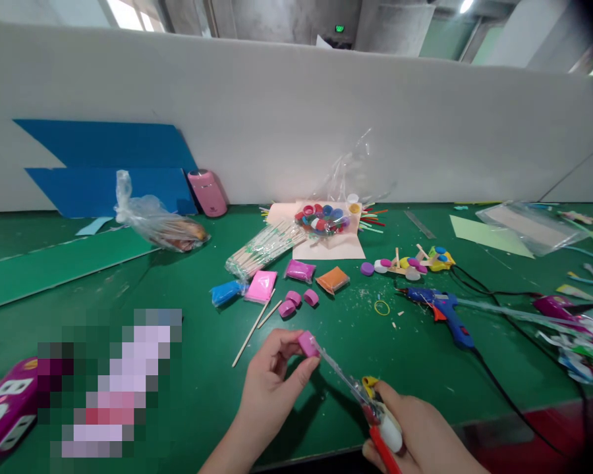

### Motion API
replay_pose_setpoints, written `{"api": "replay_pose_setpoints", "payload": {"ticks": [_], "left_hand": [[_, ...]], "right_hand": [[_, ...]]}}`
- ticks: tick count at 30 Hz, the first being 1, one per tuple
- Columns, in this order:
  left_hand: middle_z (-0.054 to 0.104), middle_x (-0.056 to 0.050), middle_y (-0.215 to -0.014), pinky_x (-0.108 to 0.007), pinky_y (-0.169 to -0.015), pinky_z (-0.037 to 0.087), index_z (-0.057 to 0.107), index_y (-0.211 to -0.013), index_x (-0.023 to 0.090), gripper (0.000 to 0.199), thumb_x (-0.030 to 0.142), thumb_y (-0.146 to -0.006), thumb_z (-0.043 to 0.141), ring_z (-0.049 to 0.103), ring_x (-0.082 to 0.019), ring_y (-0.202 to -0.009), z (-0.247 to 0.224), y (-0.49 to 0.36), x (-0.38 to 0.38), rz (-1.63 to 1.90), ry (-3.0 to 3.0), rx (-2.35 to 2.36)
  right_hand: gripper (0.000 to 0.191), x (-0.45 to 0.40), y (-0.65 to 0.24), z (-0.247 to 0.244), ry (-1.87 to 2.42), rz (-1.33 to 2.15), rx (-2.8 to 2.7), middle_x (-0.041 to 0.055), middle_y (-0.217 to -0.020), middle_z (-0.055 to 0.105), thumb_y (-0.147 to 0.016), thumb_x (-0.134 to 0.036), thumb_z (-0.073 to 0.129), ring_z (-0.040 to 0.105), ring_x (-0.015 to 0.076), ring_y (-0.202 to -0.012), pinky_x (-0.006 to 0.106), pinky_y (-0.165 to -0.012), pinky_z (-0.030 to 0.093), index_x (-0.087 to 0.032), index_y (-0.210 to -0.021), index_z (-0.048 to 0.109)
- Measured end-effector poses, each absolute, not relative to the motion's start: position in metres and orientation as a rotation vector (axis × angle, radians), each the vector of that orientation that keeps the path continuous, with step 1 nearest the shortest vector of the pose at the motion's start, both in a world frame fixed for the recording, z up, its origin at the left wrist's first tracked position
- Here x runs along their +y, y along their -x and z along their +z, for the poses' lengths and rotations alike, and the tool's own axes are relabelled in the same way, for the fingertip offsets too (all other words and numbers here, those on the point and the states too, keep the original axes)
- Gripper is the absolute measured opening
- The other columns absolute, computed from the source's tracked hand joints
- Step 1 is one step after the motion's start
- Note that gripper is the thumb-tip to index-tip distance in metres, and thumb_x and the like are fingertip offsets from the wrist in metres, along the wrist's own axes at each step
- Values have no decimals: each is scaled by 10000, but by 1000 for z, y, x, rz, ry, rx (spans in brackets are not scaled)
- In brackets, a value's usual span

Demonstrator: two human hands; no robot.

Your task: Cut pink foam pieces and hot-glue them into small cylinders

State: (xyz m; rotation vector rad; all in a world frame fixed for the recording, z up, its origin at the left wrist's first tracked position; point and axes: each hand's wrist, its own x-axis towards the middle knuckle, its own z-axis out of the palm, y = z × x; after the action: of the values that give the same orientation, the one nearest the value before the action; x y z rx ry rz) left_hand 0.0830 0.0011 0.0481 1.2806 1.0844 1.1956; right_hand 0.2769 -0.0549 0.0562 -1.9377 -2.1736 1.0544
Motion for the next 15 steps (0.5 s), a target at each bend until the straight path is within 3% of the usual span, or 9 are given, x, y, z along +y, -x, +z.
{"api": "replay_pose_setpoints", "payload": {"ticks": [15], "left_hand": [[628, -28, -832, -252, -747, 486, 535, -926, 178, 253, 128, -686, 596, 596, -138, -792, 44, -85, -1, 1214, -1407, 1116]], "right_hand": [[227, -58, -280, 41, 1883, 1224, -2076, -42, -565, 566, -630, -313, 559, 539, 135, -494, 195, -453, 291, -214, -819, 481]]}}
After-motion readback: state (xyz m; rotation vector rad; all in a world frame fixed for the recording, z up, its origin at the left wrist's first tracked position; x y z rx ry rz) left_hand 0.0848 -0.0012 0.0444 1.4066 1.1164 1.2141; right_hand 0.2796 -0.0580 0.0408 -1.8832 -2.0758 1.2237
